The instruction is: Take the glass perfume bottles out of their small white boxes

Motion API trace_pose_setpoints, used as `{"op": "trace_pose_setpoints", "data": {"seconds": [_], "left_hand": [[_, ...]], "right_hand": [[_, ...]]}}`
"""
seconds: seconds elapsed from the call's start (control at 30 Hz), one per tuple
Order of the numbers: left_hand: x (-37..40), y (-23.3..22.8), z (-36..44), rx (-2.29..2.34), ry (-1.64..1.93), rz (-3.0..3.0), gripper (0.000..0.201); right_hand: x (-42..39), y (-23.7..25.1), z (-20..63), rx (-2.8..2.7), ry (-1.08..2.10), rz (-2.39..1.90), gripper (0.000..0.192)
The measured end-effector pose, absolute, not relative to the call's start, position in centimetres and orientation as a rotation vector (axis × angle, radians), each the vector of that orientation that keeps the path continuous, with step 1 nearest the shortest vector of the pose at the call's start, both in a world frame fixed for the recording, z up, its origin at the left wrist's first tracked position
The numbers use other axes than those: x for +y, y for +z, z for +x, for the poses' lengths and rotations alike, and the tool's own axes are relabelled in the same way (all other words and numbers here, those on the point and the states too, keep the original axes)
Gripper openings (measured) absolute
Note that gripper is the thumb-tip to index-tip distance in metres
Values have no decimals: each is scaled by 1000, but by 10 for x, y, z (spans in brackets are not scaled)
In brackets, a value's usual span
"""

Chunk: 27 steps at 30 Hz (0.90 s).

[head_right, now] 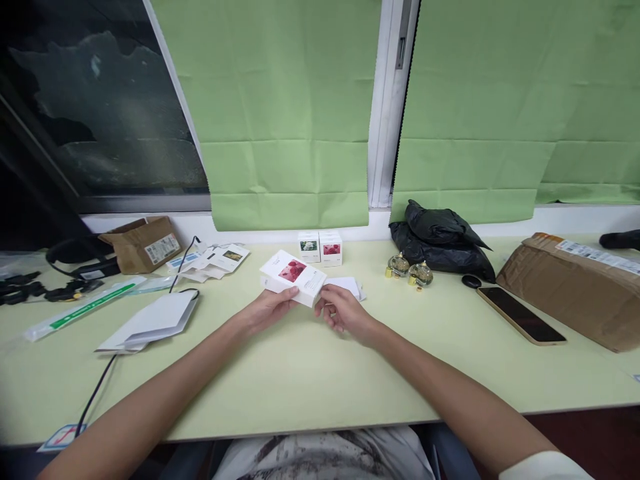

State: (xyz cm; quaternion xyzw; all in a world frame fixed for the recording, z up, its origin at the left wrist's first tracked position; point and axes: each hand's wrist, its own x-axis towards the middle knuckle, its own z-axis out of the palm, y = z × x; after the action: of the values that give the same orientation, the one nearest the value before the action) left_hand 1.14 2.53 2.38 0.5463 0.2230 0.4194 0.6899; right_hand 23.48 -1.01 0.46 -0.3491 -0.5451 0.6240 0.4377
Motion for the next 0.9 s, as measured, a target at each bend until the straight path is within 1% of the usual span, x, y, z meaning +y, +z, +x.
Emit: {"op": "trace_pose_setpoints", "data": {"seconds": [0.23, 0.53, 0.7, 0.8, 0.9], "left_hand": [[25, 27, 9, 499, 852, 1301, 49], [24, 28, 10, 484, 836, 1340, 53], [20, 27, 14, 488, 847, 1320, 48], [19, 28, 16, 479, 867, 1270, 52], [21, 27, 16, 479, 941, 1204, 56]], "right_hand": [[-9, 9, 241, -1226, 1586, -826, 30], [-8, 10, 242, -1197, 1604, -817, 29], [-6, 7, 243, -1203, 1613, -845, 22], [-4, 5, 245, -1188, 1626, -847, 17], [-4, 5, 246, -1193, 1588, -877, 19]]}}
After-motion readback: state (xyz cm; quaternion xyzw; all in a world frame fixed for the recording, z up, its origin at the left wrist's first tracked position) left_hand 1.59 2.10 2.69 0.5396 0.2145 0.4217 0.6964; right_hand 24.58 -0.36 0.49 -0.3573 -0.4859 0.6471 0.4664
